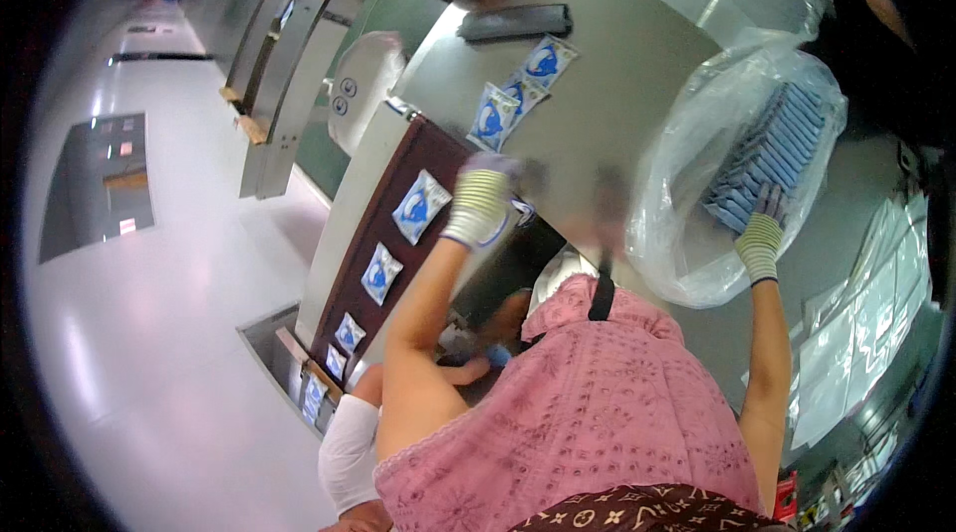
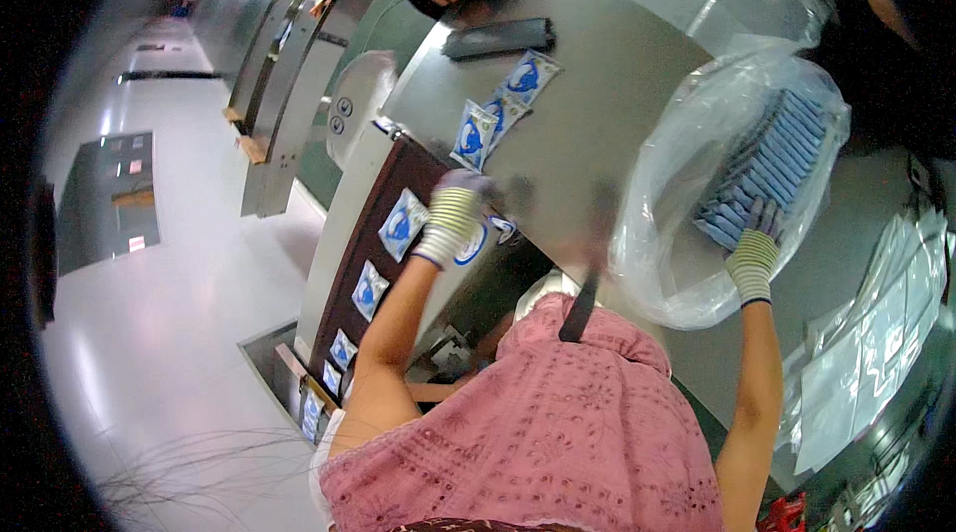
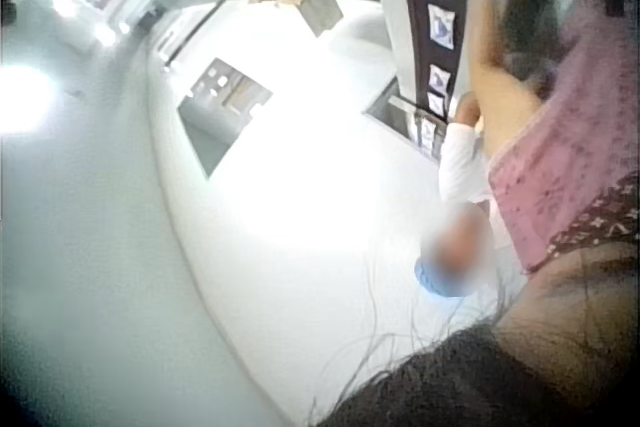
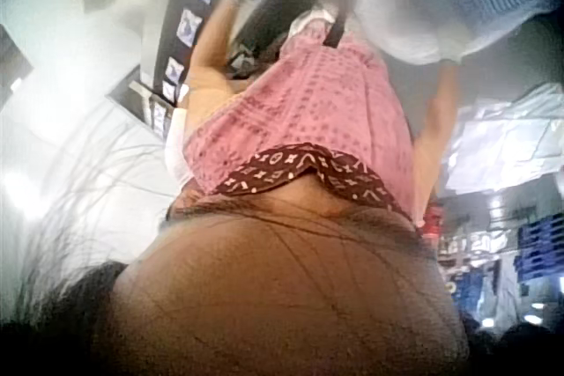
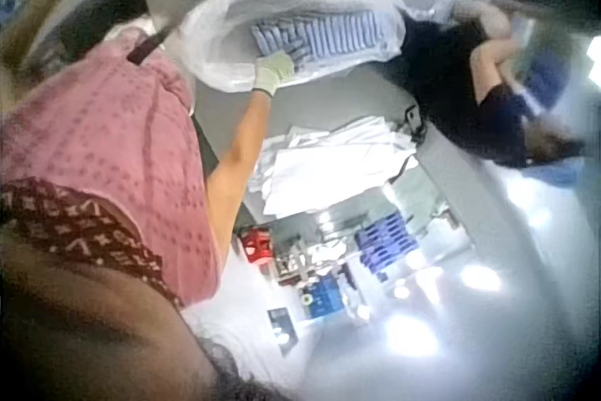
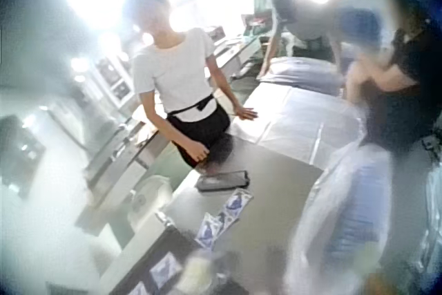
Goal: The person organizes small blue and white packets into a large plastic bag by hand, then pulls a continuous strip of packaging film from a roll on a machine and bundles it together.
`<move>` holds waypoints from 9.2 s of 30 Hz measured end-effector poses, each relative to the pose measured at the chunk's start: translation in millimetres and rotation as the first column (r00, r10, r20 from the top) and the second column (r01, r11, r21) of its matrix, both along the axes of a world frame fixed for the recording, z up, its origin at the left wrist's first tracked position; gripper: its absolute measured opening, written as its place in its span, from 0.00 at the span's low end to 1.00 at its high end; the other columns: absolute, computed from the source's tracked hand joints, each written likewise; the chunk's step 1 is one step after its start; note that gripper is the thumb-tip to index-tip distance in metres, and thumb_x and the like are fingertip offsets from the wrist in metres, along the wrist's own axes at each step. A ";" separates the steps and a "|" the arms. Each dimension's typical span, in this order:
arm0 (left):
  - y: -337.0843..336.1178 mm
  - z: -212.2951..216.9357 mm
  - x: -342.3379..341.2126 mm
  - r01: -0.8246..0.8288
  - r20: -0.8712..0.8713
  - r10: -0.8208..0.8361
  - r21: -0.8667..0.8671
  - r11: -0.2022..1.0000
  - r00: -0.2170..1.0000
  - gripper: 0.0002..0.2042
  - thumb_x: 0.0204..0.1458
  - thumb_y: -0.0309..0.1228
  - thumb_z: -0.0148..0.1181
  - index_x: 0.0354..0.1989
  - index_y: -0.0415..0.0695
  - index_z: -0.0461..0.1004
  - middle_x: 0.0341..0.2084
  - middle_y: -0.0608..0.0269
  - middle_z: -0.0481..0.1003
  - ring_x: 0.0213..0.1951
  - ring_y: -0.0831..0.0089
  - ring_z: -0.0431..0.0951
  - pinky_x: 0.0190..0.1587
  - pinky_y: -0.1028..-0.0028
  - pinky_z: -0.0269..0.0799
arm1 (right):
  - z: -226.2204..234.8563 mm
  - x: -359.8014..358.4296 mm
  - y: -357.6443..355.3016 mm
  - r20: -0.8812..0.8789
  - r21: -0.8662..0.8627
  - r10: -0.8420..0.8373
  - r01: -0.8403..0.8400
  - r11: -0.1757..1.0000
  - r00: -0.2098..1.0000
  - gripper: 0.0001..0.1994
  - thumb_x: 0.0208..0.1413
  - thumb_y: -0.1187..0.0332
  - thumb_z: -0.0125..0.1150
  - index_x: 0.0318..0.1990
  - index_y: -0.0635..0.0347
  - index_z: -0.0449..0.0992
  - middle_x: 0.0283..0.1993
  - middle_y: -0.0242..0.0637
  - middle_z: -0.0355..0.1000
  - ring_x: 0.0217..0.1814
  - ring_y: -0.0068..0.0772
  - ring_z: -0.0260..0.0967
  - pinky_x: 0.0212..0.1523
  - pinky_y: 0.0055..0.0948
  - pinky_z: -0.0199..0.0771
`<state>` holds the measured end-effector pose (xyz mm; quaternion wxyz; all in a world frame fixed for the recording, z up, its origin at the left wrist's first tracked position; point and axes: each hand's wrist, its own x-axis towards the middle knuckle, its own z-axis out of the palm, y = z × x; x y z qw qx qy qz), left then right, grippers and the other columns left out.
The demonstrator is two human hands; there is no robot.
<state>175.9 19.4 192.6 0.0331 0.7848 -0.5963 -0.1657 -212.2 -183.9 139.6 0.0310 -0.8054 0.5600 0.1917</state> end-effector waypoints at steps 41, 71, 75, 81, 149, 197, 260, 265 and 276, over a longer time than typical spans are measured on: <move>-118.5 -51.4 13.0 -0.132 -0.243 0.183 0.212 0.968 0.953 0.34 0.23 0.49 0.61 0.41 0.38 0.68 0.43 0.44 0.65 0.43 0.53 0.66 0.49 0.68 0.60 | -8.0 17.6 3.8 -0.006 -0.028 -0.042 0.042 0.999 0.999 0.51 0.27 0.56 0.62 0.59 0.58 0.37 0.62 0.48 0.36 0.64 0.48 0.32 0.59 0.47 0.38; -214.0 -82.3 -82.2 0.183 0.225 -0.169 -0.047 0.982 0.960 0.22 0.35 0.35 0.53 0.44 0.49 0.64 0.38 0.50 0.67 0.41 0.55 0.65 0.41 0.63 0.59 | -2.1 14.6 -2.3 0.085 -0.023 -0.050 0.052 0.998 0.995 0.51 0.24 0.59 0.66 0.59 0.55 0.41 0.62 0.45 0.37 0.64 0.45 0.32 0.61 0.45 0.31; -195.3 -88.8 -94.2 0.247 0.228 -0.214 -0.124 0.961 0.950 0.21 0.36 0.37 0.53 0.42 0.44 0.65 0.37 0.49 0.67 0.40 0.56 0.67 0.40 0.64 0.62 | 9.2 19.5 -2.2 0.024 0.023 -0.075 0.074 0.997 0.997 0.49 0.26 0.59 0.65 0.59 0.55 0.43 0.62 0.46 0.38 0.64 0.45 0.33 0.61 0.44 0.30; -212.7 -4.3 -98.5 0.145 -0.024 -0.144 0.048 0.988 0.989 0.23 0.36 0.39 0.56 0.41 0.39 0.65 0.33 0.53 0.70 0.35 0.61 0.71 0.35 0.66 0.67 | 0.8 11.6 -4.4 -0.007 -0.011 -0.029 0.029 1.000 1.000 0.48 0.28 0.58 0.65 0.59 0.56 0.43 0.62 0.45 0.38 0.64 0.44 0.35 0.60 0.43 0.37; -15.5 -59.2 144.3 -0.253 -0.355 0.345 0.280 0.926 0.869 0.26 0.32 0.39 0.64 0.39 0.35 0.65 0.38 0.46 0.68 0.42 0.57 0.68 0.45 0.68 0.62 | -0.5 45.3 67.6 0.091 -0.086 0.031 -0.023 0.996 0.995 0.54 0.23 0.57 0.66 0.59 0.58 0.37 0.61 0.48 0.36 0.64 0.50 0.31 0.61 0.41 0.36; -152.5 39.1 -129.4 0.361 -0.547 -0.703 -0.609 0.707 0.455 0.34 0.25 0.41 0.64 0.46 0.40 0.61 0.42 0.50 0.65 0.45 0.56 0.64 0.46 0.60 0.60 | -33.7 2.7 64.5 0.616 0.381 -0.432 0.232 0.895 0.658 0.42 0.36 0.54 0.58 0.59 0.54 0.43 0.62 0.45 0.37 0.64 0.43 0.32 0.59 0.47 0.38; 112.2 -9.2 116.9 -0.459 0.176 0.439 0.095 0.883 0.881 0.22 0.34 0.36 0.59 0.41 0.41 0.66 0.35 0.52 0.68 0.43 0.56 0.65 0.45 0.63 0.62 | -5.5 10.4 116.9 0.166 -0.007 0.214 -0.216 0.976 0.963 0.49 0.29 0.53 0.61 0.59 0.60 0.38 0.62 0.50 0.35 0.65 0.51 0.28 0.61 0.47 0.29; 60.9 -34.9 69.8 -0.582 0.024 0.582 0.004 0.813 0.813 0.36 0.26 0.43 0.66 0.47 0.41 0.61 0.37 0.49 0.66 0.43 0.54 0.65 0.50 0.63 0.56 | -0.7 16.3 116.3 0.114 -0.007 0.193 -0.193 0.981 0.975 0.47 0.32 0.53 0.58 0.59 0.61 0.39 0.62 0.50 0.35 0.65 0.50 0.28 0.61 0.45 0.29; -44.5 -66.6 130.6 -0.358 -0.145 0.416 0.311 0.881 0.898 0.37 0.25 0.45 0.68 0.45 0.37 0.62 0.39 0.46 0.68 0.45 0.56 0.67 0.49 0.67 0.61 | 88.8 103.2 92.0 0.733 0.078 0.079 -0.198 0.977 0.676 0.43 0.33 0.58 0.63 0.57 0.63 0.46 0.57 0.54 0.48 0.60 0.51 0.44 0.58 0.37 0.45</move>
